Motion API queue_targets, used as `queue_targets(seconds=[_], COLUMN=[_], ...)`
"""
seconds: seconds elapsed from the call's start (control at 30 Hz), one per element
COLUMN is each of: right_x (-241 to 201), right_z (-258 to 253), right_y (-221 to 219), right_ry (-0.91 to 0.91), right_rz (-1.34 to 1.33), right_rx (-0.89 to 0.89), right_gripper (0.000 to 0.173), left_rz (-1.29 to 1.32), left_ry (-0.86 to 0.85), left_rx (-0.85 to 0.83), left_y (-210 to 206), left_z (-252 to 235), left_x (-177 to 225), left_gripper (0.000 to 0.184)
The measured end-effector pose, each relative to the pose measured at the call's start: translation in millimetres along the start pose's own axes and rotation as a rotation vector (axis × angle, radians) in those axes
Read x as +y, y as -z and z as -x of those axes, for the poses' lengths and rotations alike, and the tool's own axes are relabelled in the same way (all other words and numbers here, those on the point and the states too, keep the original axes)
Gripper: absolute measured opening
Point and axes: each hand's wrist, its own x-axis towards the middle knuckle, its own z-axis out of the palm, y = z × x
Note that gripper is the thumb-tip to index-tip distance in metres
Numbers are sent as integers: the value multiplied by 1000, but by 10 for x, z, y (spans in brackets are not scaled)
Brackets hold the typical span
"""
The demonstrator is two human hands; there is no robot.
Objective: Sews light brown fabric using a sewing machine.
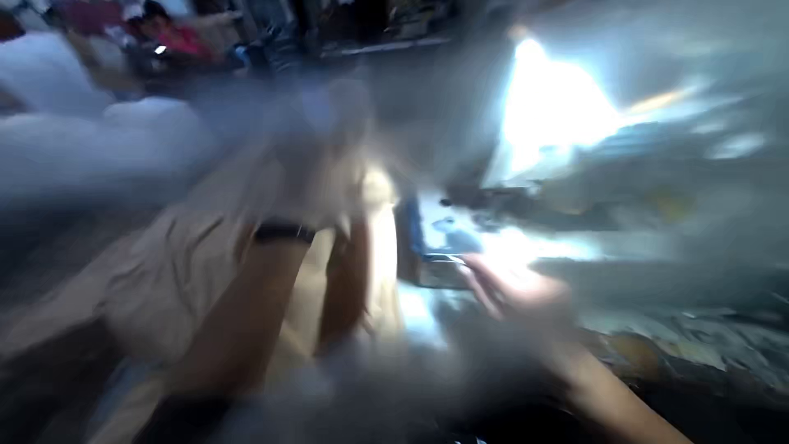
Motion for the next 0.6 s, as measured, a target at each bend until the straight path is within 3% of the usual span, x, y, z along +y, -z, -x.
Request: queue_targets(seconds=[0.07,0.17,0.23,0.3,0.4,0.5,0.53,0.6], right_x=[74,279,330,265,36,-258,-369,-568], right_z=[221,549,626,596,416,268,251,258], right_y=[89,94,110,132,29,-109,-108,-17], right_ry=[30,-1,37,68,109,27,-66,-389], right_rz=[17,-12,-84,-176,-424,-963,-1205,-1729], right_rx=[-134,-448,-429,-353,-265,-325,-409,-571], right_gripper=[33,43,51,50,40,35,39,57], left_rz=[-17,6,14,-8,-30,204,404,755], left_ry=[34,76,208,390,566,500,395,61], left_rx=[-42,-119,-181,-250,-433,-363,-370,-548], left_y=[207,849,1362,1738,1848,1785,1761,1584], left_z=[-37,404,883,1460,1947,1898,1795,1617], left_x=[-305,-457,-320,-166,17,413,625,1059], left_gripper=[67,48,29,27,31,22,21,20])
